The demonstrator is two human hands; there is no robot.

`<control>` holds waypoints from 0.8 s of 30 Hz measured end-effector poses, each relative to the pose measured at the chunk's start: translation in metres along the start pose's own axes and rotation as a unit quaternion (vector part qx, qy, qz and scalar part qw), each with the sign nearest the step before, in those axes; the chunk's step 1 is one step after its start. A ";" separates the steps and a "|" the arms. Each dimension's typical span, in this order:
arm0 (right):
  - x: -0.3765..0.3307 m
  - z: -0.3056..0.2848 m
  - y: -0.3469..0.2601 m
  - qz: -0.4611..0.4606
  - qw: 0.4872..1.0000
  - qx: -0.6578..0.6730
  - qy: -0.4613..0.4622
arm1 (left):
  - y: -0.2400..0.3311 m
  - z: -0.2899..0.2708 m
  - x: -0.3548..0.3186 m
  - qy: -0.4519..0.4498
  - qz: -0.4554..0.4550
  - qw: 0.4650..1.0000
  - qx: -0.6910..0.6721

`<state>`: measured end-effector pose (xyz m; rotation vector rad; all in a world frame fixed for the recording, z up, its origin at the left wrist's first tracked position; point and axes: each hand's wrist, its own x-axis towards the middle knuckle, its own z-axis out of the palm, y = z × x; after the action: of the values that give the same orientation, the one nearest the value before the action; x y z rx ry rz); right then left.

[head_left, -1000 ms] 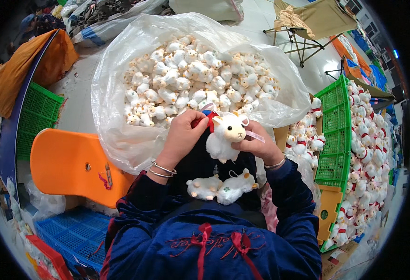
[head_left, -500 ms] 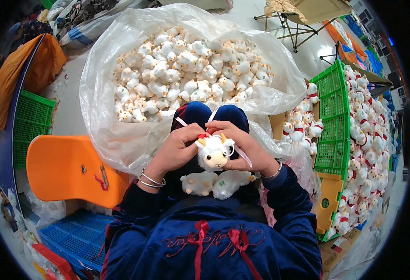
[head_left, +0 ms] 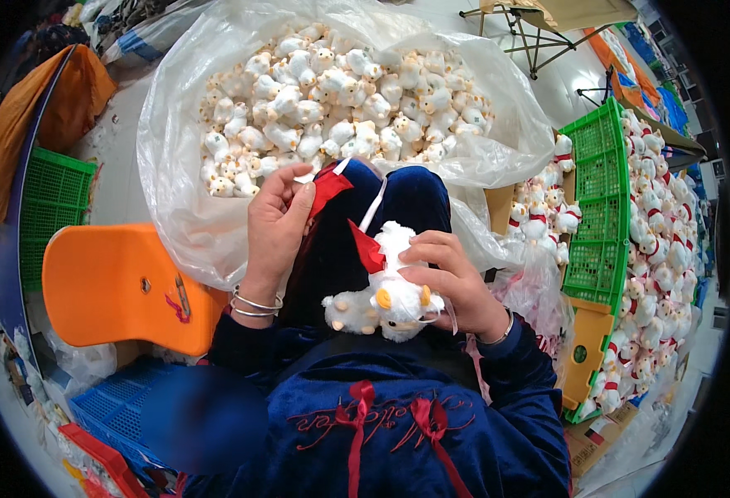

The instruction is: The person sits on the floor and ties red ribbons around the necks of small white plush toys. They pick up each toy, wrap the ribbon, tie a knot, and place the finished toy aside. The process is repeated for multiple toys.

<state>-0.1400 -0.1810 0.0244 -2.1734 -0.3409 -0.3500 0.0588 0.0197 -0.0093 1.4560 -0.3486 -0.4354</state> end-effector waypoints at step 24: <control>-0.050 -0.066 -0.001 0.142 0.911 0.198 0.334 | 0.000 0.020 -0.025 -0.328 0.215 0.861 0.323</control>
<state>-0.1948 -0.2400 0.0444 -1.5559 0.2705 -0.7555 0.0273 0.0146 -0.0068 1.7708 -1.4558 -0.4575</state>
